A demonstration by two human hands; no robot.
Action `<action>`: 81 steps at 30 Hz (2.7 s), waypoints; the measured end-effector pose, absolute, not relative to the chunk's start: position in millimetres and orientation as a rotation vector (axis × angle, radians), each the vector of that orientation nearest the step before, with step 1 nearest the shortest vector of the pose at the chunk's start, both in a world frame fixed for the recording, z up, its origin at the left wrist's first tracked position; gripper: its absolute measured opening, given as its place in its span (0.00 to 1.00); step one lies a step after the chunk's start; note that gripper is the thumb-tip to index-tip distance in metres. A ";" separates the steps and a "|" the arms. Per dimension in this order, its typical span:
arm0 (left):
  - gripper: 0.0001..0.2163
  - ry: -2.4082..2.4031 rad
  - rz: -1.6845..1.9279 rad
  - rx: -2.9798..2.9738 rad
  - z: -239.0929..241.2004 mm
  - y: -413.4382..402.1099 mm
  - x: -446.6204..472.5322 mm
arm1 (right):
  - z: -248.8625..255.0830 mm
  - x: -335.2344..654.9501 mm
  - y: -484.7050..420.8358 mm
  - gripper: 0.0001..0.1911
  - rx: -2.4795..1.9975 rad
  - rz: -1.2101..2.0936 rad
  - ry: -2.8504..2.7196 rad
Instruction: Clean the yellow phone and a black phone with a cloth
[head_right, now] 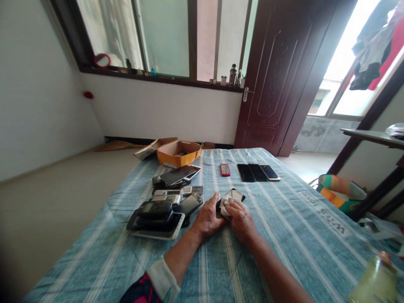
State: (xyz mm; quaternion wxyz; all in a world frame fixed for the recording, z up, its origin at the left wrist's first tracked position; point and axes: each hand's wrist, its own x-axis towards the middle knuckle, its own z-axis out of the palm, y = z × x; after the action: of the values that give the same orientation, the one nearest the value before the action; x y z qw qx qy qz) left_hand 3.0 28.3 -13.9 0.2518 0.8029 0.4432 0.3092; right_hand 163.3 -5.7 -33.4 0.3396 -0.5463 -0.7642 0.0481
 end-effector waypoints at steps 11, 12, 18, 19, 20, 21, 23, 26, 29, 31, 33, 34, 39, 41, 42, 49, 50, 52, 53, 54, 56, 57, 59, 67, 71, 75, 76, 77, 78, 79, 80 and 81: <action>0.41 1.205 0.843 2.190 -15.0 27.5 3.0 | -35.5 191.7 26.0 0.25 -1.652 0.026 -1.896; 0.41 1.203 0.843 2.197 -15.0 27.6 3.0 | -36.6 190.6 25.2 0.25 -1.659 0.004 -1.897; 0.40 1.221 0.808 2.250 -14.7 29.1 3.8 | -40.1 172.3 -3.3 0.26 -1.680 -0.072 -1.974; 0.39 1.224 0.806 2.254 -14.7 29.3 3.9 | -38.5 169.3 -8.8 0.28 -1.688 -0.075 -1.984; 0.39 1.226 0.808 2.256 -14.5 29.5 4.0 | -36.2 167.0 -13.2 0.29 -1.699 -0.078 -1.987; 0.39 1.227 0.810 2.256 -14.4 29.6 4.0 | -33.7 165.5 -16.2 0.30 -1.710 -0.076 -1.985; 0.39 1.229 0.809 2.256 -14.1 29.7 3.7 | -29.0 165.0 -17.7 0.29 -1.711 -0.050 -1.978; 0.39 1.229 0.804 2.258 -13.8 29.5 2.9 | -27.9 170.0 -10.2 0.25 -1.618 0.032 -1.993; 0.39 1.223 0.808 2.257 -14.4 29.7 2.2 | -33.4 176.7 2.4 0.23 -1.503 0.072 -1.986; 0.39 1.216 0.815 2.257 -15.0 29.9 2.0 | -36.3 179.2 10.4 0.23 -1.478 0.080 -1.951; 0.38 1.214 0.816 2.257 -15.2 30.0 2.0 | -36.0 178.8 16.7 0.21 -1.503 0.097 -1.914; 0.38 1.219 0.812 2.256 -15.0 29.8 2.1 | -34.6 177.5 19.0 0.21 -1.531 0.109 -1.901; 0.36 1.253 0.792 2.240 -12.7 27.8 1.7 | -25.2 163.2 19.9 0.22 -1.715 0.081 -1.906; 0.36 1.257 0.789 2.243 -12.0 27.3 1.4 | -24.0 157.9 16.5 0.23 -1.746 0.042 -1.922; 0.35 1.258 0.787 2.248 -11.8 27.1 1.4 | -23.9 156.2 14.8 0.23 -1.749 0.028 -1.934; 0.34 1.315 0.738 2.298 -8.7 27.1 4.5 | -21.4 160.3 19.4 0.23 -1.729 0.045 -2.001; 0.33 1.322 0.734 2.306 -8.4 27.2 5.1 | -20.3 162.8 22.8 0.23 -1.719 0.058 -2.003; 0.32 1.326 0.727 2.325 -7.9 27.1 5.9 | -18.1 168.5 30.7 0.23 -1.713 0.076 -1.995; 0.32 1.326 0.723 2.332 -7.7 26.9 6.0 | -17.3 171.4 34.5 0.23 -1.721 0.082 -1.985; 0.33 1.328 0.718 2.335 -7.6 26.7 5.9 | -16.9 174.1 37.9 0.23 -1.737 0.086 -1.971; 0.36 1.327 0.697 2.335 -7.7 25.8 5.6 | -18.0 177.8 41.7 0.24 -1.771 0.083 -1.935; 0.36 1.327 0.685 2.334 -8.0 25.2 5.4 | -19.7 178.4 41.7 0.24 -1.783 0.074 -1.918; 0.37 1.326 0.664 2.330 -8.9 24.0 5.1 | -24.8 176.9 37.3 0.24 -1.787 0.050 -1.892; 0.36 1.299 0.691 2.299 -11.7 21.2 3.5 | -29.7 155.6 10.9 0.24 -1.701 0.089 -1.964; 0.37 1.298 0.693 2.283 -12.0 22.0 3.9 | -19.8 152.0 16.4 0.24 -1.658 0.111 -2.021; 0.38 1.292 0.711 2.291 -13.4 23.1 4.6 | -16.6 161.9 30.1 0.24 -1.665 0.140 -2.021; 0.38 1.293 0.707 2.290 -13.4 23.2 4.6 | -16.9 165.4 33.9 0.24 -1.676 0.149 -2.010; 0.38 1.294 0.701 2.289 -13.4 23.2 4.4 | -17.6 168.6 37.3 0.24 -1.689 0.157 -1.992; 0.39 1.296 0.696 2.287 -13.2 23.2 4.1 | -18.4 171.1 39.9 0.25 -1.705 0.162 -1.967; 0.39 1.297 0.693 2.284 -13.0 23.1 3.8 | -19.5 172.5 41.4 0.25 -1.717 0.165 -1.942; 0.39 1.297 0.694 2.279 -12.8 23.1 3.4 | -20.5 172.5 41.5 0.25 -1.723 0.166 -1.922; 0.39 1.296 0.697 2.274 -12.8 23.1 3.1 | -21.5 171.2 40.3 0.25 -1.721 0.166 -1.906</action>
State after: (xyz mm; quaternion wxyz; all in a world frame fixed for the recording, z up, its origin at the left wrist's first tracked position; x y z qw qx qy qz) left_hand 3.1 23.1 -12.8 0.2146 0.8200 0.4674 0.2512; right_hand 171.2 40.3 -21.5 0.2803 -0.6420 -0.7110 0.0618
